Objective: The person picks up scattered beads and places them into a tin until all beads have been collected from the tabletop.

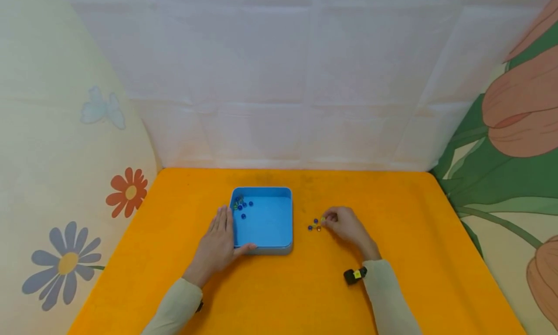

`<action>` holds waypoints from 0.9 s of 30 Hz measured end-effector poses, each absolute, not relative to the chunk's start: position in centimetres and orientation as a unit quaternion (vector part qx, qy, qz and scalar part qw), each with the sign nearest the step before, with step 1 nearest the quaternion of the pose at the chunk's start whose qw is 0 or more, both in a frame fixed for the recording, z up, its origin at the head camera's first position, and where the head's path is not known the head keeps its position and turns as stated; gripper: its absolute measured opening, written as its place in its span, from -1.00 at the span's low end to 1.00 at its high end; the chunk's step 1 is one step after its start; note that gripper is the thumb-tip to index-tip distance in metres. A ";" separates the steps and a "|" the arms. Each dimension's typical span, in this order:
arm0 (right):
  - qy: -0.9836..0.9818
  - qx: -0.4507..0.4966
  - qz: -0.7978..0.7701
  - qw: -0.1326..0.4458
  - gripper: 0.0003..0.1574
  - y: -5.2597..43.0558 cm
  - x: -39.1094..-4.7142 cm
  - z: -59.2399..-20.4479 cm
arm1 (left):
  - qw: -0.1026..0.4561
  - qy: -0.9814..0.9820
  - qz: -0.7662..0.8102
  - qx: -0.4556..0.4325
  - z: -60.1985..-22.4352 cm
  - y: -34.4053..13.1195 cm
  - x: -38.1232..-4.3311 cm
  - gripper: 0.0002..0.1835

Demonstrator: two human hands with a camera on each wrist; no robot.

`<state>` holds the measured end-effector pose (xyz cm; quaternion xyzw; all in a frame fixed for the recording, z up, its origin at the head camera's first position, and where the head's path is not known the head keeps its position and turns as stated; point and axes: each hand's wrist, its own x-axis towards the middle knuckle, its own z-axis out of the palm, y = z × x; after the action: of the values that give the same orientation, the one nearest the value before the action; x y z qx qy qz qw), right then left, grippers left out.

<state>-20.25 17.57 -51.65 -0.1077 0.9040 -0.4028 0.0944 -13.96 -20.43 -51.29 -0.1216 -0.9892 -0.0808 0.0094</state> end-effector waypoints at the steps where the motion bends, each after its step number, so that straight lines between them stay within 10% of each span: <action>1: 0.904 -0.107 -0.403 0.092 -0.82 17.5 -20.2 -51.6 | 0.009 -0.989 -0.080 -0.122 -51.3 -20.4 -14.0 0.36; 27: 0.891 -0.115 -0.430 0.091 -0.73 13.9 -21.7 -49.6 | 0.006 -0.990 -0.076 -0.120 -50.9 -20.2 -13.8 0.35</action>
<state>-21.67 13.86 -49.64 -0.1149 0.8907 -0.4303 0.0910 -13.83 -20.21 -50.94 -0.1199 -0.9899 -0.0758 0.0057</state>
